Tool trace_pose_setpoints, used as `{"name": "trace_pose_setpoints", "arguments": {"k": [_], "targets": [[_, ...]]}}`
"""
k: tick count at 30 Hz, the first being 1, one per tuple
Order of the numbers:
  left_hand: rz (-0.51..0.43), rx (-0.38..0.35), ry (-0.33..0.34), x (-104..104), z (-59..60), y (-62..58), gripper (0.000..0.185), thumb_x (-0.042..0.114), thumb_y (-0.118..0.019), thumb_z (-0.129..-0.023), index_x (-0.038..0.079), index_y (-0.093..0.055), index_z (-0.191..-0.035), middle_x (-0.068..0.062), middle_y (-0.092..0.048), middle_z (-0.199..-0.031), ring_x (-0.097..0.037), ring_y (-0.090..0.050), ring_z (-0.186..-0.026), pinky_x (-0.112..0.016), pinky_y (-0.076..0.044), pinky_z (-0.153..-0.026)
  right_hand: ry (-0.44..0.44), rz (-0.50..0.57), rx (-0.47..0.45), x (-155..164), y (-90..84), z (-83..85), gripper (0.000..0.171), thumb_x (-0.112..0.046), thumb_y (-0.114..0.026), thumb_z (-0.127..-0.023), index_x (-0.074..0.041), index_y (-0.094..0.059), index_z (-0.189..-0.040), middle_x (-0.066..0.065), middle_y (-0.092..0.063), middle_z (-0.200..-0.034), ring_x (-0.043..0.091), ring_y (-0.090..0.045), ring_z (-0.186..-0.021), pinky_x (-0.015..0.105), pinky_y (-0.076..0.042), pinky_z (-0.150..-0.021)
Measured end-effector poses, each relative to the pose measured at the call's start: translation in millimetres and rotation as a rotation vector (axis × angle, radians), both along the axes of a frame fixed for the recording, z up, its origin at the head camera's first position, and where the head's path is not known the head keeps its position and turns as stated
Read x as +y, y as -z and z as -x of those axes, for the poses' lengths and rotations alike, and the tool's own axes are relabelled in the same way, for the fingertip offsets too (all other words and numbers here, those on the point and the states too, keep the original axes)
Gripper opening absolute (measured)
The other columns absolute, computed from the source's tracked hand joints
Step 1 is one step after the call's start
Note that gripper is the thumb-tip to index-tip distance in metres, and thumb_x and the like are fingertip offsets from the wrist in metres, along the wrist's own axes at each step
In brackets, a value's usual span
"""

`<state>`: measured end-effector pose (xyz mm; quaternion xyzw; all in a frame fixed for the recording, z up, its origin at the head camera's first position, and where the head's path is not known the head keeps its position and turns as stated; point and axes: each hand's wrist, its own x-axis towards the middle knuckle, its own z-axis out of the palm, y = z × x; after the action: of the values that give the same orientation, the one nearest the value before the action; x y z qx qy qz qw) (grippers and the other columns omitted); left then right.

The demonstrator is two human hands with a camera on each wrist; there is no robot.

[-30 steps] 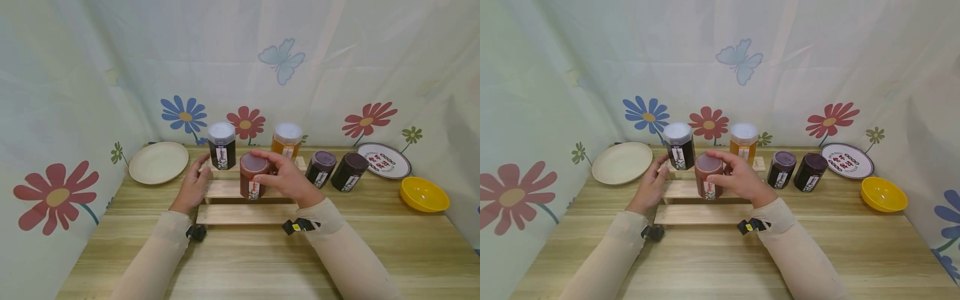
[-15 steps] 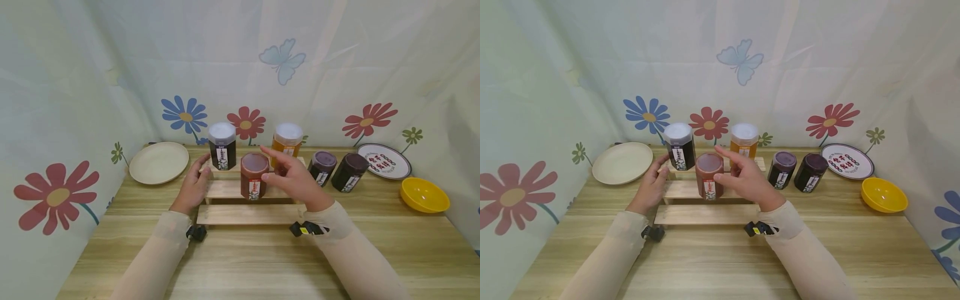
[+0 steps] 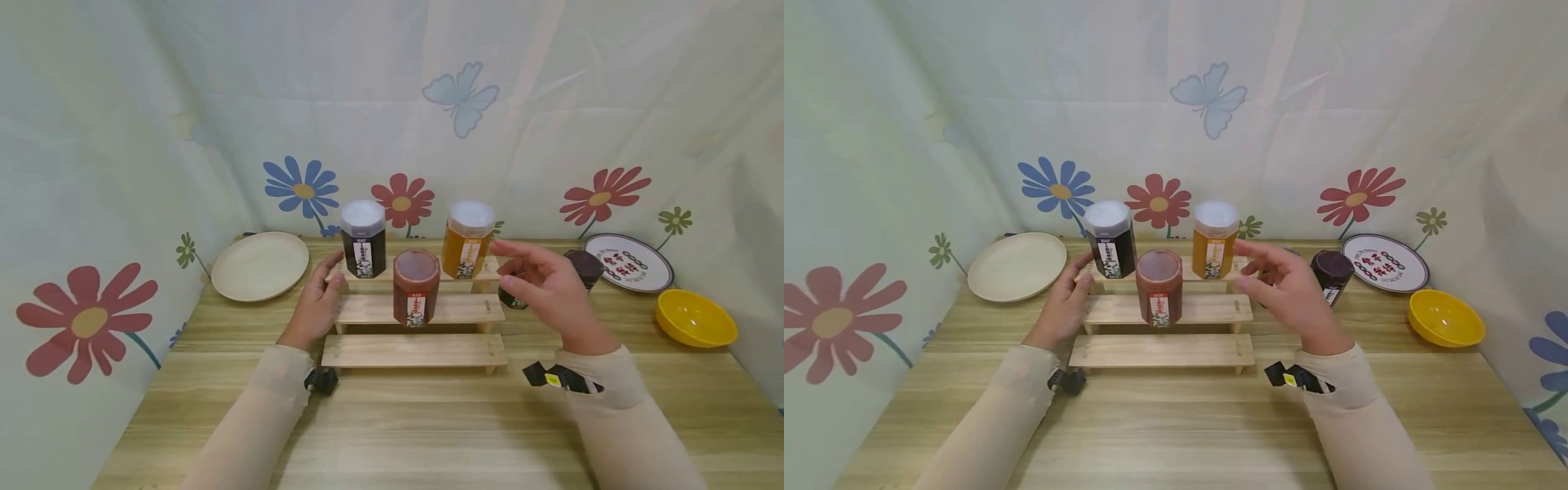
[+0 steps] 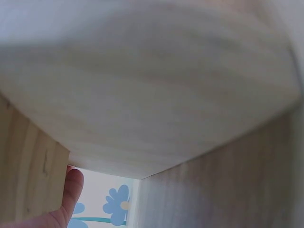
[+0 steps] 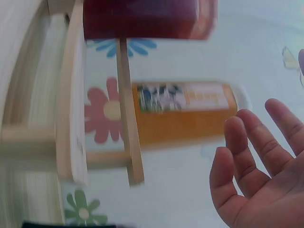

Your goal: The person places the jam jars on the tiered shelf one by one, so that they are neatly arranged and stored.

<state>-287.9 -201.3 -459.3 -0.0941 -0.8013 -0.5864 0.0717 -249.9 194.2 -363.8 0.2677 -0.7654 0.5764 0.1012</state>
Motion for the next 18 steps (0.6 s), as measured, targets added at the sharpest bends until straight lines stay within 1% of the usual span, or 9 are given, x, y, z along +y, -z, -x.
{"name": "trace_pose_setpoints", "arguments": {"k": [2,5,7,9,11,13,14,16,18], "targets": [[-0.004,-0.014,-0.002,1.2,-0.7,-2.0,0.051,0.021,-0.04,-0.116,0.011,-0.033,-0.165,-0.011,-0.032,-0.171,-0.036,-0.049,-0.134,-0.054,-0.038,-0.112,0.063,0.003,0.019,9.5,1.1,3.8,0.047,0.007,-0.067,-0.097,0.0,-0.063,-0.143,-0.013,-0.071,-0.127,0.015,-0.066,-0.104,0.017,-0.054,-0.084],[-0.015,-0.027,0.006,4.9,-8.3,-13.6,0.05,0.017,-0.039,-0.116,0.007,-0.033,-0.165,-0.014,-0.031,-0.171,-0.038,-0.048,-0.136,-0.054,-0.036,-0.113,0.13,0.015,0.014,21.9,2.2,8.7,0.045,0.005,-0.068,-0.098,0.003,-0.062,-0.143,-0.013,-0.071,-0.127,0.014,-0.064,-0.109,0.015,-0.053,-0.087],[-0.014,-0.026,0.013,7.1,-13.4,-20.7,0.051,0.015,-0.039,-0.115,0.004,-0.032,-0.164,-0.016,-0.03,-0.171,-0.038,-0.047,-0.136,-0.054,-0.036,-0.113,0.174,0.008,-0.021,29.8,3.8,11.3,0.046,0.001,-0.069,-0.099,0.003,-0.061,-0.144,-0.011,-0.069,-0.131,0.013,-0.063,-0.114,0.013,-0.052,-0.089],[-0.016,-0.009,0.017,5.8,-12.0,-17.4,0.051,0.018,-0.04,-0.115,0.006,-0.033,-0.165,-0.014,-0.031,-0.171,-0.037,-0.049,-0.134,-0.053,-0.038,-0.111,0.228,-0.034,-0.071,37.2,6.3,14.3,0.049,-0.007,-0.07,-0.101,0.0,-0.059,-0.148,-0.003,-0.066,-0.14,0.011,-0.06,-0.12,0.011,-0.051,-0.091],[-0.01,0.009,0.016,3.1,-7.2,-9.4,0.051,0.021,-0.041,-0.116,0.009,-0.033,-0.165,-0.011,-0.032,-0.171,-0.036,-0.051,-0.131,-0.052,-0.039,-0.11,0.285,-0.094,-0.118,43.5,8.6,17.5,0.053,-0.015,-0.071,-0.102,-0.004,-0.056,-0.152,0.005,-0.061,-0.149,0.014,-0.055,-0.131,0.021,-0.049,-0.105],[-0.008,0.019,0.014,0.0,-1.7,-0.6,0.052,0.024,-0.042,-0.116,0.012,-0.034,-0.165,-0.008,-0.033,-0.171,-0.035,-0.052,-0.13,-0.051,-0.04,-0.109,0.325,-0.144,-0.167,48.6,11.3,21.2,0.057,-0.023,-0.071,-0.104,-0.007,-0.052,-0.155,0.011,-0.054,-0.157,0.02,-0.05,-0.14,0.034,-0.044,-0.116],[-0.008,0.024,0.013,-1.4,0.6,3.1,0.052,0.026,-0.042,-0.116,0.014,-0.035,-0.165,-0.006,-0.033,-0.171,-0.034,-0.053,-0.129,-0.05,-0.04,-0.108,0.338,-0.157,-0.179,50.3,12.8,23.5,0.059,-0.025,-0.07,-0.104,-0.007,-0.051,-0.156,0.014,-0.051,-0.159,0.024,-0.047,-0.143,0.042,-0.041,-0.119],[-0.005,0.022,0.013,-1.5,0.4,2.9,0.052,0.027,-0.042,-0.116,0.014,-0.034,-0.165,-0.006,-0.033,-0.171,-0.034,-0.052,-0.131,-0.051,-0.04,-0.109,0.35,-0.167,-0.203,52.6,16.6,28.2,0.062,-0.028,-0.07,-0.104,-0.008,-0.049,-0.158,0.016,-0.048,-0.162,0.031,-0.042,-0.148,0.058,-0.034,-0.121],[-0.012,0.02,0.016,-1.6,0.0,2.8,0.052,0.028,-0.042,-0.116,0.014,-0.034,-0.165,-0.006,-0.033,-0.171,-0.035,-0.051,-0.133,-0.052,-0.039,-0.11,0.355,-0.168,-0.229,54.0,21.7,33.1,0.064,-0.03,-0.07,-0.104,-0.009,-0.047,-0.159,0.016,-0.045,-0.163,0.033,-0.039,-0.15,0.059,-0.032,-0.121]]}}
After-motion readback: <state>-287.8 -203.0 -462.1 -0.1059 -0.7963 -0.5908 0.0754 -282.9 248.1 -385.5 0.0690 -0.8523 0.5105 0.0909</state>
